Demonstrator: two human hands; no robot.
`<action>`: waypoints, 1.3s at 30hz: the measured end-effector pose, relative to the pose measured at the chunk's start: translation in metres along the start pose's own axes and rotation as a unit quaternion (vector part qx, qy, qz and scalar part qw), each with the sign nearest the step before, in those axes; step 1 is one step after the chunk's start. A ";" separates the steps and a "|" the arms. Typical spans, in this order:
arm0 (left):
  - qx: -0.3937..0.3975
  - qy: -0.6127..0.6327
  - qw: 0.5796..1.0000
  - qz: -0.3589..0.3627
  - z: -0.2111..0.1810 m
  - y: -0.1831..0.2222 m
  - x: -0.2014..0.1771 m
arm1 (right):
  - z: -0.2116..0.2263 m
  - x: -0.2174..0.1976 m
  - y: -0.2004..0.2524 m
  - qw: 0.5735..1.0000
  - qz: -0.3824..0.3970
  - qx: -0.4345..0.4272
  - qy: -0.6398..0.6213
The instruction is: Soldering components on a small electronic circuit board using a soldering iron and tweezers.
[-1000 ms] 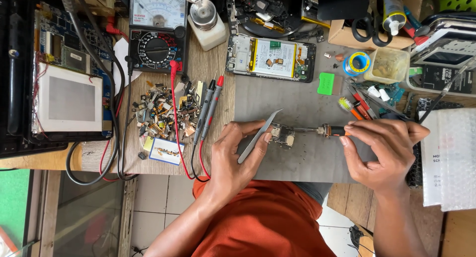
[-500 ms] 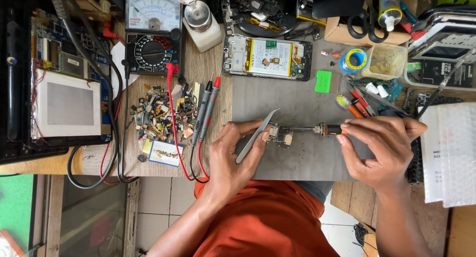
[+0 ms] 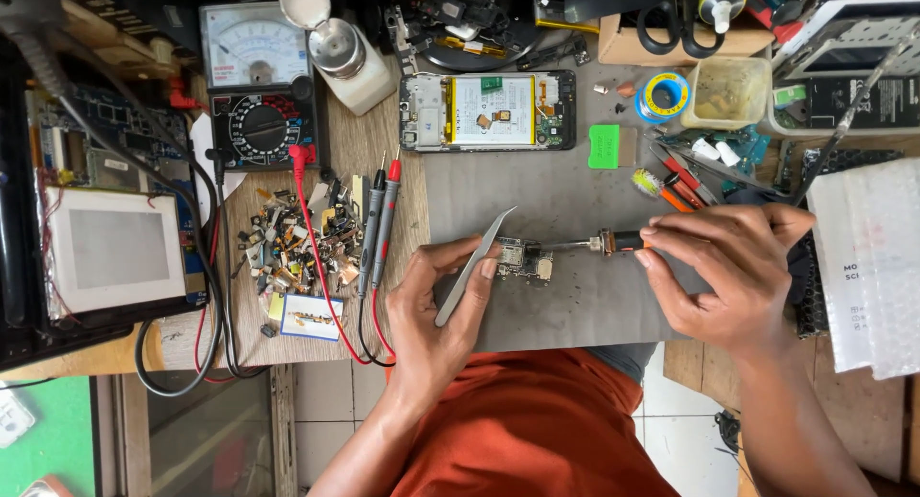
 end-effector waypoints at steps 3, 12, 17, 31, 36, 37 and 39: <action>-0.024 0.019 1.000 0.000 0.002 0.000 0.000 | -0.003 0.002 0.002 1.000 -0.007 -0.003 -0.003; -0.038 0.003 0.999 -0.001 0.002 -0.001 0.002 | -0.001 0.000 -0.001 1.000 0.005 0.016 -0.009; -0.034 0.015 0.999 -0.006 0.004 -0.001 0.003 | -0.002 0.000 0.000 1.000 0.005 0.019 -0.011; -0.043 0.037 0.998 -0.006 0.008 -0.001 0.002 | -0.002 0.000 0.000 1.000 0.004 0.020 -0.011; -0.046 0.044 0.998 0.002 0.006 -0.001 0.002 | -0.002 -0.001 0.001 1.000 -0.001 0.018 -0.022; -0.046 0.044 0.998 0.001 0.007 -0.001 0.002 | -0.002 -0.001 0.000 1.000 -0.001 0.017 -0.023; -0.045 0.024 0.999 -0.006 0.009 0.000 0.001 | -0.002 -0.002 0.000 1.000 -0.002 0.017 -0.016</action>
Point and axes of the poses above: each hand's wrist, its own y-axis away from the middle knuckle, its own x-axis out of the palm, z = x × y, the point moved 3 cm from there along -y, towards the middle knuckle, and after that the axes turned 5 degrees about x, right-handed, at the moved point
